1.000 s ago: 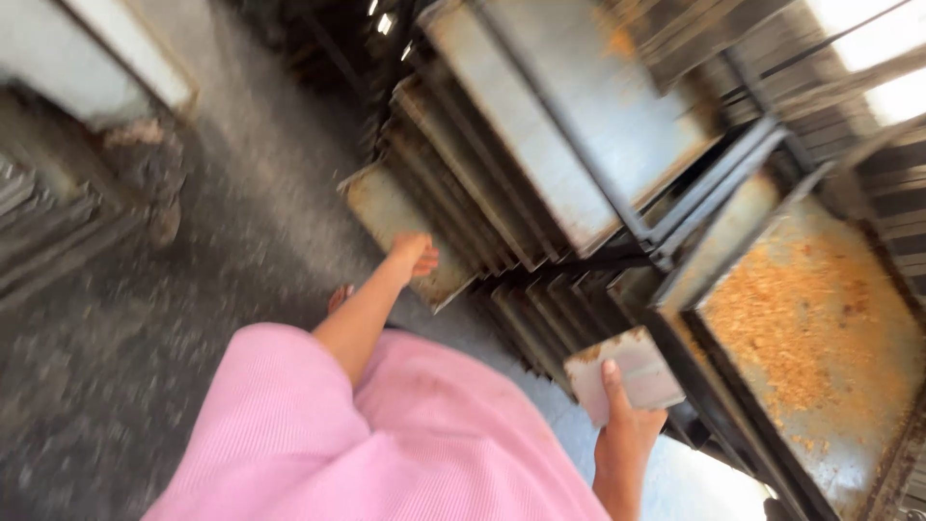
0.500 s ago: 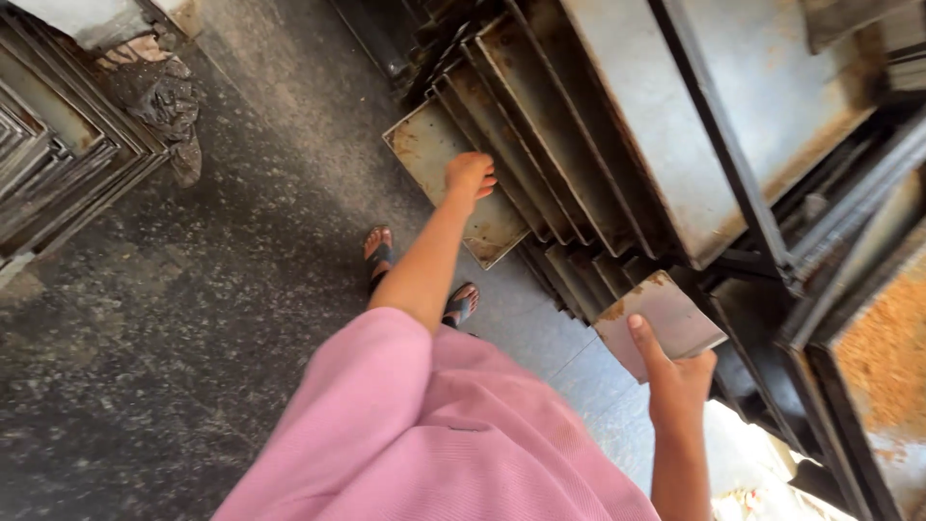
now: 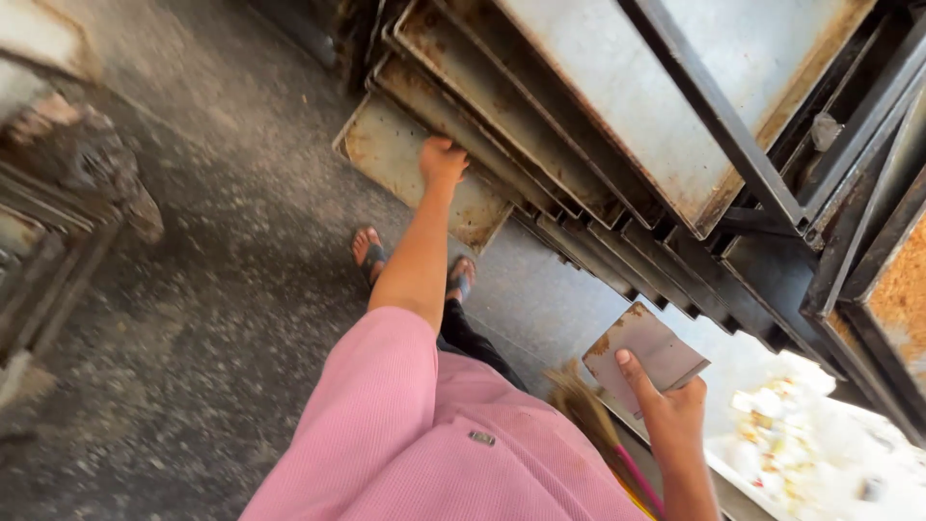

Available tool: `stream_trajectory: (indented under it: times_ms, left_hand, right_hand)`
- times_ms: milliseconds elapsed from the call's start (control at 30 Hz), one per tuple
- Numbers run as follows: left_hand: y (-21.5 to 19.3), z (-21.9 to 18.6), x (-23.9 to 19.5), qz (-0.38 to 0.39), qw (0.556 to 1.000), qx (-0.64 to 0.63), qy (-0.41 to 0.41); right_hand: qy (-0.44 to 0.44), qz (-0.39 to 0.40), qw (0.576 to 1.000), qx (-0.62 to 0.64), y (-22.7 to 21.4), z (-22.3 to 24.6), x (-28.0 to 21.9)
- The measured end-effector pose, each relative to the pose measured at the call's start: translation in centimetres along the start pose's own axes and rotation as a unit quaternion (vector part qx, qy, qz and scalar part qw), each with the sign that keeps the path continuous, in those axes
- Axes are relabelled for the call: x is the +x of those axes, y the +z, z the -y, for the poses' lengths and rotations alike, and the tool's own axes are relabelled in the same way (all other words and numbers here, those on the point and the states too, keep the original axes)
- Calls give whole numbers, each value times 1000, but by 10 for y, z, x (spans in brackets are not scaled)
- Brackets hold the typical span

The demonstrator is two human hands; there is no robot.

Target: The person scrapes baked residue off metal baking trays using a metal scraper. They repeatedly tilt and scrape each tray, then place it into a stack. The person handles multiple trays one at a time throughout the clip.

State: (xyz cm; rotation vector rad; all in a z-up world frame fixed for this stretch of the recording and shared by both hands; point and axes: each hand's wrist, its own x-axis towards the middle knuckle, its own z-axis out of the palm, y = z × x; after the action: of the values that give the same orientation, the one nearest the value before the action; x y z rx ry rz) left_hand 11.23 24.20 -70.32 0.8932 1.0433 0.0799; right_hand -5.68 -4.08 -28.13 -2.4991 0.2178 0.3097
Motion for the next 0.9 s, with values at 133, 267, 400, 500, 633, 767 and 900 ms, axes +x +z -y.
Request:
stream_trajectory:
  times_ms: [133, 267, 400, 500, 633, 767, 900]
  left_hand:
    - [-39, 11, -5, 32, 993, -109, -32]
    - [-47, 4, -7, -10, 1000, -11, -1]
    - [-25, 16, -4, -8, 999, 14, -38]
    - [-13, 23, 3, 24, 999, 26, -8]
    - [16, 30, 17, -6, 999, 38, 29]
    - [9, 34, 10, 15, 998, -61, 16]
    - [-30, 35, -32, -33, 996, -83, -7]
  right_hand:
    - [35, 32, 997, 58, -1, -21, 19]
    - [-23, 67, 995, 75, -8, -23, 40]
    - [-104, 72, 986, 112, -10, -30, 48]
    - [-19, 72, 997, 30, -1, -48, 43]
    - [-19, 55, 997, 56, 2, -76, 32]
    - [6, 58, 997, 51, 1, -83, 11]
    - [-72, 97, 988, 96, -5, -58, 11]
